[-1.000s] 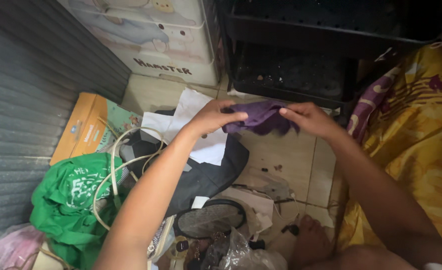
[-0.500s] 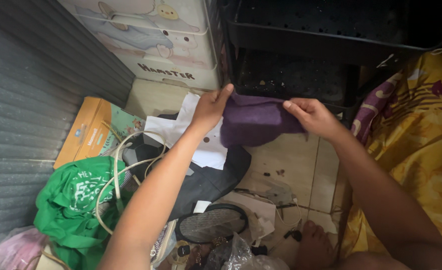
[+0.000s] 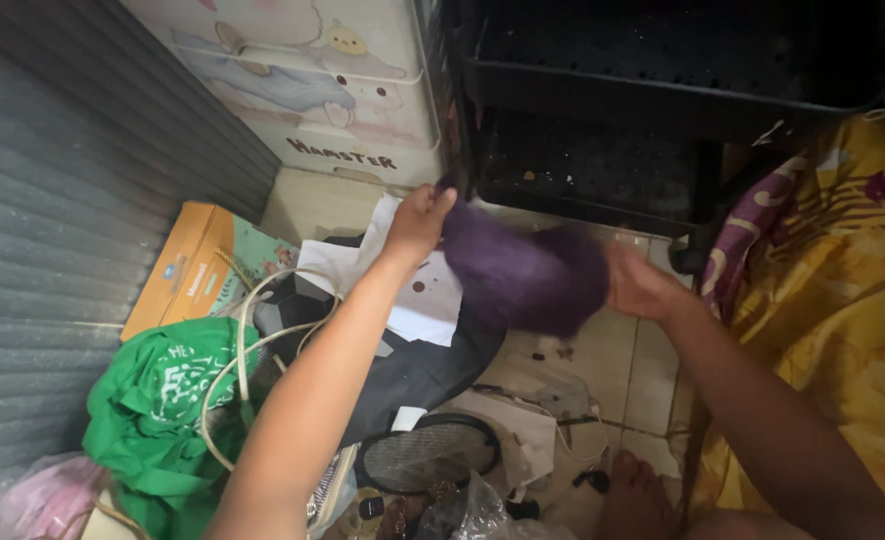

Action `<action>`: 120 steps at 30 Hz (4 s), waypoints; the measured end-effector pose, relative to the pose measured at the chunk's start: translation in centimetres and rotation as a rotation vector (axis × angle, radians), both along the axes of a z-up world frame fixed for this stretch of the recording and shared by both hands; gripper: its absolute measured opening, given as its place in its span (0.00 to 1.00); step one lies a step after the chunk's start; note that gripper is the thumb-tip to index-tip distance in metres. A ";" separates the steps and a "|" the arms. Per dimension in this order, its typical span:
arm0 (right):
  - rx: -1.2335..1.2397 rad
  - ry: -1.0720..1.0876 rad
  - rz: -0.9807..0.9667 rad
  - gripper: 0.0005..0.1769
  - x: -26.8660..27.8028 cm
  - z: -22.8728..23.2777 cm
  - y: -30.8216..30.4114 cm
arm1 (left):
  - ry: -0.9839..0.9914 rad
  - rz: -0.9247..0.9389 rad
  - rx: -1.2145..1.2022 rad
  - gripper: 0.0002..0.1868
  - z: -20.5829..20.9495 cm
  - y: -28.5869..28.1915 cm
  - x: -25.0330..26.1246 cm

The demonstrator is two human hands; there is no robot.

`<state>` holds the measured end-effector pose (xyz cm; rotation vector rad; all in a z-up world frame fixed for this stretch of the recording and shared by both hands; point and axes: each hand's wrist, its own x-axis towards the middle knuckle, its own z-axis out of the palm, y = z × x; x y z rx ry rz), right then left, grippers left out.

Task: The person cleans a black plastic storage unit by removing items, wiping the interior with a purple cloth, and placing items back. They also organize various objects on the floor, including a bag, papers, and small containers.

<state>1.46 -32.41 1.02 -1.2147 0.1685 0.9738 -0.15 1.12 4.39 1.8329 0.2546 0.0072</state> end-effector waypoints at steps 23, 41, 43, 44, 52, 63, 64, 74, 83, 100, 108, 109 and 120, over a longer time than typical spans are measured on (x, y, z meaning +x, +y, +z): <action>-0.190 0.017 -0.345 0.33 0.9 1.8 0.5 | -0.328 -0.215 0.352 0.27 -0.4 -9.6 0.5; -1.633 -1.054 0.470 0.17 21.9 -9.9 -8.1 | -0.475 -0.222 0.949 0.24 -8.2 -6.0 7.0; -1.614 -0.957 0.470 0.18 24.4 -11.1 -6.7 | -0.558 -0.196 0.898 0.23 -9.4 -5.8 7.2; -1.596 -0.954 0.443 0.18 25.5 -11.5 -5.8 | -0.557 -0.231 0.861 0.22 -10.0 -5.6 7.4; -1.423 -0.974 0.362 0.21 28.9 -12.2 5.8 | -0.651 -0.283 0.743 0.16 -11.0 -4.4 7.9; -1.106 -0.777 0.625 0.24 25.0 -10.3 14.3 | -0.688 -0.303 0.716 0.16 -10.3 -3.0 9.0; -1.086 -0.689 0.680 0.25 23.4 -10.0 13.9 | -0.682 -0.294 0.702 0.17 -10.6 -3.3 8.4; -0.759 -1.380 0.967 0.25 18.2 -3.8 9.0 | -0.555 -0.175 0.873 0.21 -10.6 -4.5 7.2; -0.798 -0.828 0.684 0.37 20.6 -5.5 -4.8 | -0.364 -0.268 0.974 0.25 -9.0 -4.8 7.9; -1.488 -0.718 0.746 0.41 21.8 -6.3 -6.3 | -0.483 -0.344 0.924 0.19 -12.4 -4.3 10.4; -1.259 -0.592 0.941 0.44 17.1 -4.5 -1.6 | -0.519 -0.388 0.981 0.22 -15.4 -4.4 12.2; -1.211 -0.581 0.927 0.45 17.1 -4.9 -0.2 | -0.490 -0.410 0.987 0.21 -15.7 -4.4 12.1; -0.314 -0.234 0.100 0.21 22.2 -11.7 11.5 | -0.363 -0.370 0.962 0.47 -11.1 -4.5 11.3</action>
